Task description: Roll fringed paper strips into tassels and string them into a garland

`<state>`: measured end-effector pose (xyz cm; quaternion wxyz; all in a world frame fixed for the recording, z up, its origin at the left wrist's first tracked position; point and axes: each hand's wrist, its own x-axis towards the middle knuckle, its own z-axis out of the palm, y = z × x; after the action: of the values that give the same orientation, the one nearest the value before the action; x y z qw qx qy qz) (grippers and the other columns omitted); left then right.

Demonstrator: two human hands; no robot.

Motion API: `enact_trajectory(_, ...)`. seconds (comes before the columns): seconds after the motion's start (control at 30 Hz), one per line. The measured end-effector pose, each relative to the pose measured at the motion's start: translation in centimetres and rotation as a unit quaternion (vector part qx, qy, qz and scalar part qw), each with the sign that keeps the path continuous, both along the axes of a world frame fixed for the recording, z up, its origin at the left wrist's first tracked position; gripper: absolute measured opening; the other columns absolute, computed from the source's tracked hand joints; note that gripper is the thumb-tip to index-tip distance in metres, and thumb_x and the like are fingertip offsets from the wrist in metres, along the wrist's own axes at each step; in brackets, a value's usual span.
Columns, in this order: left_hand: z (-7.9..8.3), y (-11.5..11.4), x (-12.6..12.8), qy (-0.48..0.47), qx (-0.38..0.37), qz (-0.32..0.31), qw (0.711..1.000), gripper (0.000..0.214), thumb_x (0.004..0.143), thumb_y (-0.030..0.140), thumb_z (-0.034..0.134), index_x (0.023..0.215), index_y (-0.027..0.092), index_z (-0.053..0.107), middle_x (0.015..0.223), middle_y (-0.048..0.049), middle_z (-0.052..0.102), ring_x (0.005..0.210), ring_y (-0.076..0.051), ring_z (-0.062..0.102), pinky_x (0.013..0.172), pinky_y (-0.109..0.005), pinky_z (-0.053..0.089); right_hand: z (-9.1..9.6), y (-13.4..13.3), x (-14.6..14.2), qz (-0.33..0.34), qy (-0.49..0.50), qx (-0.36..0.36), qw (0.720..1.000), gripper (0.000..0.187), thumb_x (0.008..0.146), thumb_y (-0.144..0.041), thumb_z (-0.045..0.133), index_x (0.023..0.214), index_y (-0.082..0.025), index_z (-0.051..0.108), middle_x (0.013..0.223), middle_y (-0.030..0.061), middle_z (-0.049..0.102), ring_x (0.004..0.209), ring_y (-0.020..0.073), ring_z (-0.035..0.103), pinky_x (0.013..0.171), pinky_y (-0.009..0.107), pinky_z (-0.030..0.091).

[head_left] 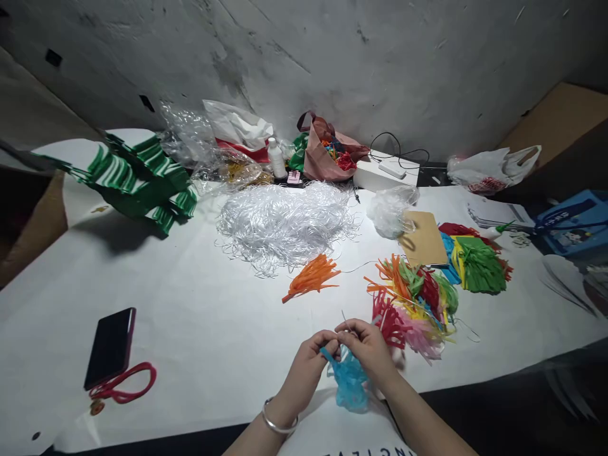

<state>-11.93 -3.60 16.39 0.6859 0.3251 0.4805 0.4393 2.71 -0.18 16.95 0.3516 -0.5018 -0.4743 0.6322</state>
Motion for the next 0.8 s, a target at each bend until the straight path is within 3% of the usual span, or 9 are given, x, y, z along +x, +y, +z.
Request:
enact_trajectory(0.17, -0.8, -1.9, 1.3, -0.087, -0.040, -0.028, 0.995, 0.028, 0.084, 0.045, 0.064, 0.090, 0.017, 0.066, 0.071, 0.0002, 0.060, 0.067, -0.014, 0.054, 0.066, -0.027, 0.043, 0.4, -1.7, -0.2, 0.036, 0.037, -0.056, 0.997, 0.034, 0.077, -0.051, 0.068, 0.082, -0.017, 0.065, 0.051, -0.0051, 0.053, 0.040, 0.0116, 0.048, 0.043, 0.023, 0.038)
enact_trajectory(0.3, -1.1, -3.2, 0.9, -0.085, -0.041, -0.209, 0.973, 0.020, 0.081, 0.037, 0.067, 0.090, 0.020, 0.073, 0.081, -0.0032, 0.069, 0.074, -0.018, 0.062, 0.073, -0.031, 0.048, -0.3, -2.9, 0.6, 0.019, -0.033, -0.015, 0.999, 0.032, 0.078, -0.048, 0.069, 0.076, -0.016, 0.067, 0.058, -0.0031, 0.054, 0.049, 0.0104, 0.045, 0.046, 0.022, 0.035)
enact_trajectory(0.4, -0.6, -3.1, -0.1, -0.041, 0.058, -0.357, 0.932, 0.025, 0.083, 0.036, 0.066, 0.103, 0.026, 0.075, 0.106, -0.0064, 0.072, 0.099, -0.024, 0.064, 0.092, -0.036, 0.046, -0.8, -3.3, 1.1, 0.013, -0.044, -0.002, 0.999, 0.031, 0.079, -0.046, 0.068, 0.074, -0.016, 0.068, 0.060, -0.0025, 0.053, 0.056, 0.0108, 0.043, 0.052, 0.022, 0.035)
enact_trajectory(0.47, -0.5, -2.8, -0.6, -0.029, 0.110, -0.393, 0.913, 0.029, 0.083, 0.039, 0.067, 0.108, 0.027, 0.075, 0.112, -0.0072, 0.071, 0.105, -0.025, 0.062, 0.096, -0.037, 0.044, -0.8, -3.3, 1.5, 0.011, -0.043, -0.006, 0.999, 0.031, 0.080, -0.047, 0.068, 0.074, -0.016, 0.067, 0.058, -0.0032, 0.052, 0.054, 0.0104, 0.041, 0.051, 0.022, 0.034)
enact_trajectory(0.53, -0.7, -2.7, -0.7, -0.016, 0.108, -0.349, 0.931, 0.027, 0.081, 0.042, 0.069, 0.100, 0.024, 0.076, 0.100, -0.0068, 0.071, 0.095, -0.023, 0.062, 0.089, -0.035, 0.046, -0.4, -3.2, 1.8, 0.003, -0.050, 0.009, 0.999, 0.031, 0.080, -0.046, 0.067, 0.074, -0.016, 0.068, 0.060, -0.0023, 0.054, 0.056, 0.0109, 0.042, 0.052, 0.023, 0.035)
enact_trajectory(0.67, -1.4, -2.5, -0.6, -0.015, 0.035, -0.168, 0.985, 0.030, 0.079, 0.047, 0.070, 0.084, 0.017, 0.070, 0.080, -0.0030, 0.065, 0.076, -0.018, 0.057, 0.072, -0.029, 0.045, 0.5, -3.1, 2.3, -0.001, -0.045, 0.035, 0.998, 0.030, 0.082, -0.046, 0.065, 0.080, -0.017, 0.070, 0.068, 0.0016, 0.061, 0.061, 0.0138, 0.050, 0.055, 0.024, 0.039)
enact_trajectory(0.8, -1.1, -2.1, -0.9, 0.007, 0.049, -0.122, 0.991, 0.028, 0.082, 0.045, 0.067, 0.082, 0.017, 0.067, 0.080, -0.0028, 0.062, 0.077, -0.018, 0.055, 0.073, -0.030, 0.044, 0.9, -2.9, 2.3, 0.033, -0.042, 0.040, 0.998, 0.032, 0.080, -0.044, 0.068, 0.098, -0.018, 0.071, 0.057, -0.0044, 0.049, 0.053, 0.0109, 0.040, 0.051, 0.023, 0.033)
